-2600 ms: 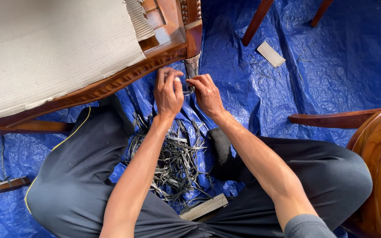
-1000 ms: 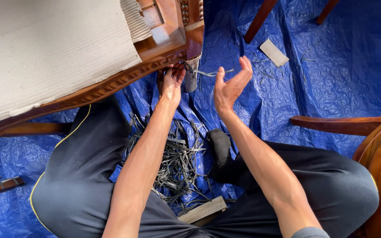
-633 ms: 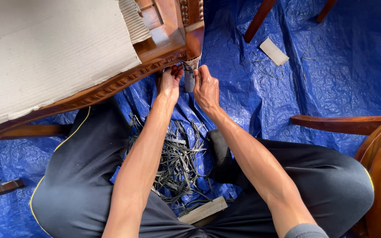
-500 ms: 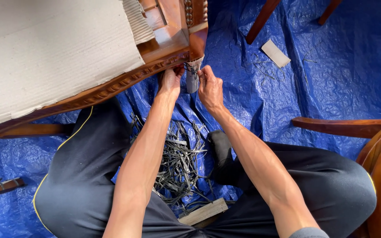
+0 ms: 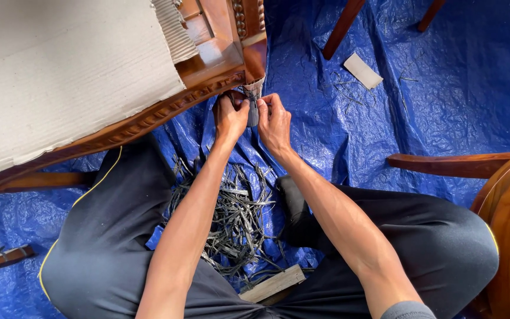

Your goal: Wrapping wooden chair legs with cardboard and tying them with plastic strips for protection.

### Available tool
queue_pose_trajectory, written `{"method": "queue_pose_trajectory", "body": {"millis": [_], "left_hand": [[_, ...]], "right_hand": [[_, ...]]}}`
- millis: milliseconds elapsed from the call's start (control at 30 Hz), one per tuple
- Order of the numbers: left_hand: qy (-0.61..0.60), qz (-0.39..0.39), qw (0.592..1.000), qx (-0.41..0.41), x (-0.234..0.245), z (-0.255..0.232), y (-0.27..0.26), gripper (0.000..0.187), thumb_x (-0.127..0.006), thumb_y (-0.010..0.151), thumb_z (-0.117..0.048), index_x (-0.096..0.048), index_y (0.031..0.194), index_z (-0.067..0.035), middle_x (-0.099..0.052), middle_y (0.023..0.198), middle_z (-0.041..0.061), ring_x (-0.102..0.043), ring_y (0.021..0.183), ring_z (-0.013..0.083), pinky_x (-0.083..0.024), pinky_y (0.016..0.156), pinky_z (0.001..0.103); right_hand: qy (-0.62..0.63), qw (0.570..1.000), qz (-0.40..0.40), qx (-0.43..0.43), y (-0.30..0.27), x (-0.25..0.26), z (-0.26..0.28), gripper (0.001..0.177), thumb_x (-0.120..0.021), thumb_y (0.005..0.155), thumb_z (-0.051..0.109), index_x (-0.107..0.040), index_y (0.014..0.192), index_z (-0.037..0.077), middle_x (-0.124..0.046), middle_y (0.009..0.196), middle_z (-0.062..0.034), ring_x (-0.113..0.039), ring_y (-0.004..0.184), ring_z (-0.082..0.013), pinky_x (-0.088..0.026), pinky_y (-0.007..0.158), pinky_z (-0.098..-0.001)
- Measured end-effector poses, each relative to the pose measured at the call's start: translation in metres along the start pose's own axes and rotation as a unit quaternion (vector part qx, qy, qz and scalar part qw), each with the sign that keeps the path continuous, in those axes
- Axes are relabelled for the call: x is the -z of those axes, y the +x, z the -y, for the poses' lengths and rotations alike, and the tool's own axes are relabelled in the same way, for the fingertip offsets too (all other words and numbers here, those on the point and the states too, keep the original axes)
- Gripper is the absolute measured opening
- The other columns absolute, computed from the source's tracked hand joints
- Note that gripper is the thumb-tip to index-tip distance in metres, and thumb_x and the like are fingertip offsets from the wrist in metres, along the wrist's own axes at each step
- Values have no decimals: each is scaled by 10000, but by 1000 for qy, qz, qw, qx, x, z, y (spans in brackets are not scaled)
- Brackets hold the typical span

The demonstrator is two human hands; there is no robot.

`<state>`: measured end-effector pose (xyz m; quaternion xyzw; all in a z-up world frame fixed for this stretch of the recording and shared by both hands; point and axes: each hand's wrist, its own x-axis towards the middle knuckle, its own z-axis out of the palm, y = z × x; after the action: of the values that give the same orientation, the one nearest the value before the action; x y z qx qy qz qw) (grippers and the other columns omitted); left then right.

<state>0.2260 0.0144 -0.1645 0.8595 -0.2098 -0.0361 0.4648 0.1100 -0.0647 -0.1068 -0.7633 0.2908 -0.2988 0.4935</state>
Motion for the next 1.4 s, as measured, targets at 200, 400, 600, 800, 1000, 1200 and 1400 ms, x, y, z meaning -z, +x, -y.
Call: {"method": "queue_pose_trajectory", "body": {"millis": [200, 400, 600, 800, 1000, 1200, 1400], "left_hand": [[-73, 31, 997, 13, 2, -10, -4, 236, -762, 870, -234, -723, 856, -1, -750, 782, 106, -722, 711, 249, -561, 709, 394], [-313, 118, 914, 229, 5, -12, -8, 180, -710, 918, -216, -737, 944, -39, -764, 835, 25, -710, 724, 110, -590, 699, 294], [-379, 156, 871, 271, 3, 1, -10, 176, -720, 947, -268, -757, 982, -99, -726, 870, -29, -593, 741, 56, -432, 688, 238], [-396, 176, 863, 259, -6, 21, -5, 194, -734, 967, -284, -771, 987, -94, -676, 818, -25, -519, 693, 61, -414, 698, 244], [-402, 167, 860, 265, 2, 0, -9, 173, -741, 933, -239, -712, 995, -81, -719, 851, 1, -604, 727, 81, -446, 620, 251], [-405, 62, 879, 245, -9, 11, -9, 184, -759, 904, -150, -701, 1010, -10, -726, 917, 65, -663, 792, 127, -526, 677, 268], [-406, 39, 894, 183, -3, 0, -14, 188, -778, 840, -111, -647, 959, -46, -727, 909, 60, -693, 809, 141, -573, 742, 273]], "right_hand": [[17, 999, -18, -46, -4, -6, 0, 211, -611, 1028, 198, -623, 972, -6, -701, 715, -126, -617, 623, -162, -491, 565, -354], [103, 991, -43, -75, -19, -27, -10, 215, -561, 1038, 202, -635, 979, 8, -743, 804, -55, -682, 711, -98, -539, 619, -310], [98, 979, -24, -176, -25, -33, 0, 223, -571, 1020, 204, -683, 964, 19, -686, 758, -67, -557, 650, -90, -448, 569, -289], [206, 961, 3, -184, -28, -52, -35, 223, -567, 1008, 193, -704, 949, 28, -685, 804, 3, -540, 671, -51, -441, 583, -252], [188, 961, -12, -204, -25, -48, -27, 202, -589, 1002, 192, -689, 950, 25, -701, 767, -23, -577, 655, -75, -461, 592, -264], [83, 976, -83, -184, -19, -49, -21, 208, -650, 971, 229, -702, 941, 29, -769, 783, -53, -697, 706, -105, -542, 670, -309], [103, 970, -94, -199, -3, -55, -51, 179, -714, 916, 193, -726, 910, 14, -771, 840, -61, -695, 755, -117, -557, 705, -296]]}}
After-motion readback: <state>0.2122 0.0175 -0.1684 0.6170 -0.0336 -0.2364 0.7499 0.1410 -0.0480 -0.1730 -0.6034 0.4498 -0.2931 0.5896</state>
